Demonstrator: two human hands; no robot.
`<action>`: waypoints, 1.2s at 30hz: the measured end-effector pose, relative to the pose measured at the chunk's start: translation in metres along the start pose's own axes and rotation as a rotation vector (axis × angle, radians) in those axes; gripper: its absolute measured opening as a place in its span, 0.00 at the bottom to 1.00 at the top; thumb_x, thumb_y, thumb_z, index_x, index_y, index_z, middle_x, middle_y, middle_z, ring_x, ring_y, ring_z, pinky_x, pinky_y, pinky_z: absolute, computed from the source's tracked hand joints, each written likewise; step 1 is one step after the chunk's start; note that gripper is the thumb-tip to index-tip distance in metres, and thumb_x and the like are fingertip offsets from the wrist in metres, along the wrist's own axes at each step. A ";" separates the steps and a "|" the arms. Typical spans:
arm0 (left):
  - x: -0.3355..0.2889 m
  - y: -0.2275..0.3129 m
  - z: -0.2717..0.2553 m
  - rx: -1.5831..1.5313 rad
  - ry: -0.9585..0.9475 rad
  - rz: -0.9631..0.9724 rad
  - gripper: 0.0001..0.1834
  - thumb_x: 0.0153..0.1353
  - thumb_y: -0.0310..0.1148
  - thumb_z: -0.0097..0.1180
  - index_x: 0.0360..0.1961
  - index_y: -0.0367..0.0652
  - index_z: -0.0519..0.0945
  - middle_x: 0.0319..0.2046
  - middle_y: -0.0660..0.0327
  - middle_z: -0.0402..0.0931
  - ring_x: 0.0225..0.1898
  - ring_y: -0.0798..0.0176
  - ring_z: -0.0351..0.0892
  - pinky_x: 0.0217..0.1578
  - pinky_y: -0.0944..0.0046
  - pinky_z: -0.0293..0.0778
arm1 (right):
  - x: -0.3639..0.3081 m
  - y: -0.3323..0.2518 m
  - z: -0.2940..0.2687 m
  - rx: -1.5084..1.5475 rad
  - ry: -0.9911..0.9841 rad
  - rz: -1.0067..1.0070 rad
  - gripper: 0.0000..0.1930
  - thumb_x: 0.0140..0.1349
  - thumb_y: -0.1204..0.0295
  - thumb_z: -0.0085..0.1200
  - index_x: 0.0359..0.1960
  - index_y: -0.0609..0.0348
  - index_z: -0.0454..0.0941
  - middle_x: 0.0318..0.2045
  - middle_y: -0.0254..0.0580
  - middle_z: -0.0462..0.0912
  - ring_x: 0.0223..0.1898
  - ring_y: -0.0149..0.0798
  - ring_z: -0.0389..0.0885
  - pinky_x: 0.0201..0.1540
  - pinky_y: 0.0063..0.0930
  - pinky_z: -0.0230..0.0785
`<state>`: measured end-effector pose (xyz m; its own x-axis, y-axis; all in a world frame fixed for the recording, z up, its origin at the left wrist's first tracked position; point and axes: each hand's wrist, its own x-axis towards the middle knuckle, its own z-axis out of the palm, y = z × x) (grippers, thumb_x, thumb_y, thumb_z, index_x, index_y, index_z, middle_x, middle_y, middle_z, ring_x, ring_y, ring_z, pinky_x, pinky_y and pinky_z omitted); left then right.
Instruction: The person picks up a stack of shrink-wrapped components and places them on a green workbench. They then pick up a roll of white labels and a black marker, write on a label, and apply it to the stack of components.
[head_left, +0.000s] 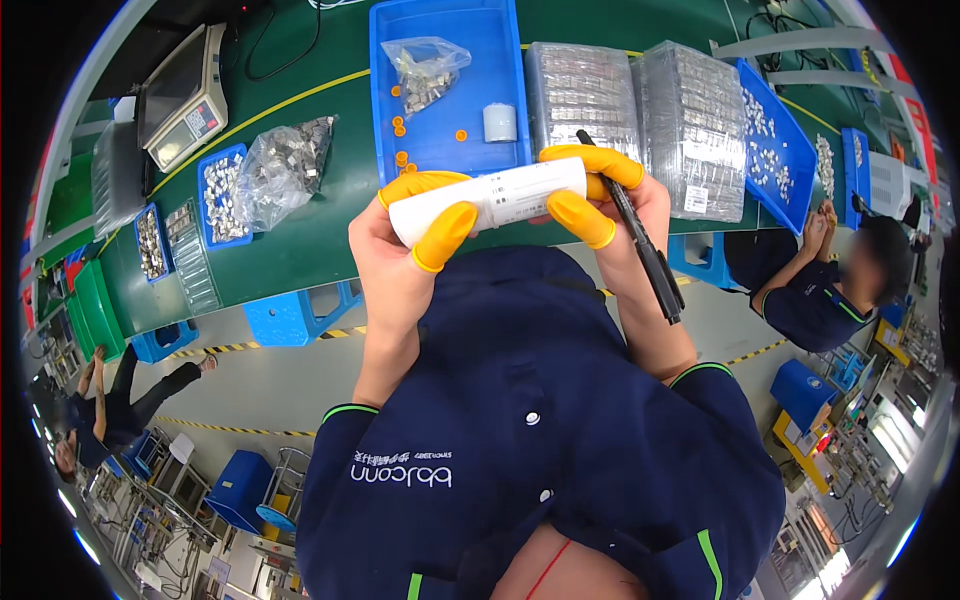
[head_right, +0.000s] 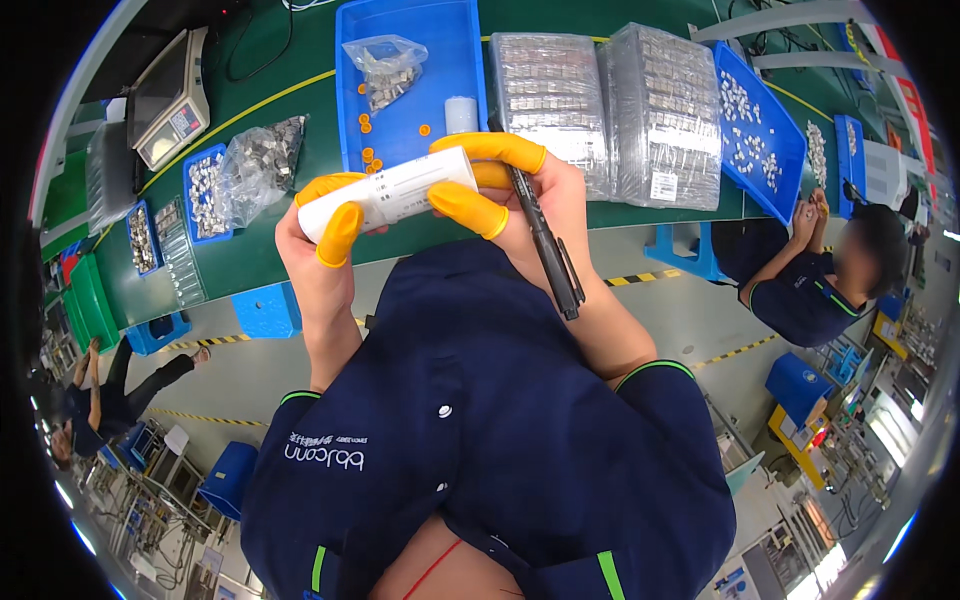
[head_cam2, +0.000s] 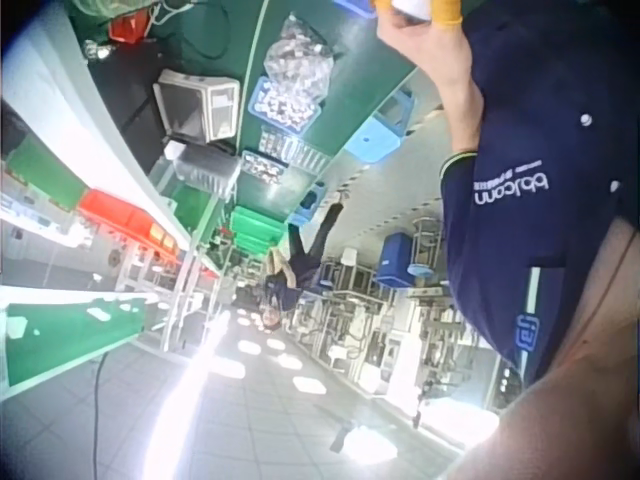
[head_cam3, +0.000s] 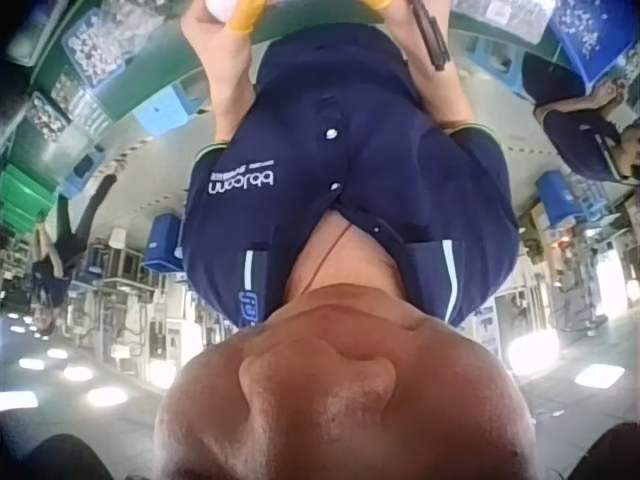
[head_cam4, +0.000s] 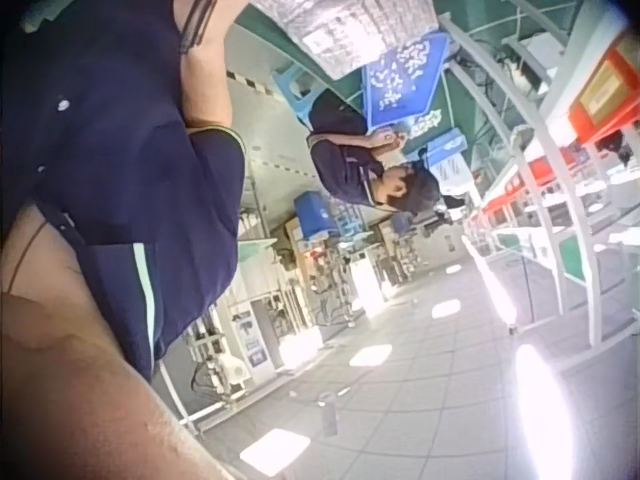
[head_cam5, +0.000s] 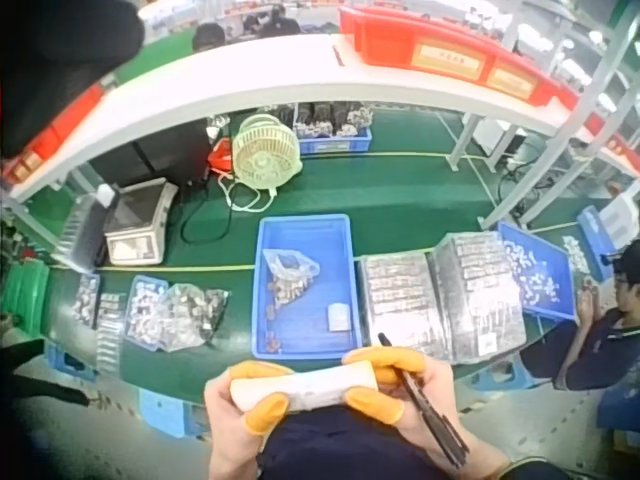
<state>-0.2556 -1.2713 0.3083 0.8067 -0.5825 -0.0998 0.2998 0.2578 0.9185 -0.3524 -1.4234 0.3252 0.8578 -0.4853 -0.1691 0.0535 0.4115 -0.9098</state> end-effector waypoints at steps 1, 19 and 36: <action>-0.002 -0.002 0.005 -0.027 0.011 0.006 0.15 0.49 0.27 0.63 0.37 0.31 0.76 0.33 0.57 0.77 0.32 0.68 0.77 0.34 0.70 0.74 | -0.001 -0.001 -0.003 0.018 0.000 -0.005 0.18 0.48 0.81 0.61 0.42 0.69 0.73 0.39 0.48 0.79 0.40 0.36 0.79 0.44 0.27 0.74; -0.024 -0.034 0.025 -0.484 0.167 0.006 0.17 0.50 0.33 0.61 0.39 0.42 0.69 0.44 0.57 0.69 0.43 0.65 0.69 0.45 0.66 0.67 | -0.026 -0.010 -0.035 0.080 -0.237 -0.197 0.34 0.58 0.40 0.36 0.44 0.64 0.72 0.39 0.42 0.75 0.36 0.29 0.72 0.39 0.22 0.64; -0.039 -0.055 0.071 -0.312 -0.226 -0.365 0.12 0.55 0.35 0.51 0.29 0.34 0.74 0.18 0.58 0.73 0.16 0.66 0.74 0.17 0.70 0.69 | 0.002 0.005 -0.059 -0.079 -0.122 0.210 0.14 0.58 0.65 0.53 0.19 0.62 0.74 0.11 0.28 0.67 0.11 0.18 0.56 0.14 0.16 0.43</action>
<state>-0.3397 -1.3169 0.2887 0.5018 -0.8202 -0.2747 0.7056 0.2044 0.6785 -0.3808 -1.4680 0.2976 0.9016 -0.2967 -0.3148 -0.1683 0.4297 -0.8871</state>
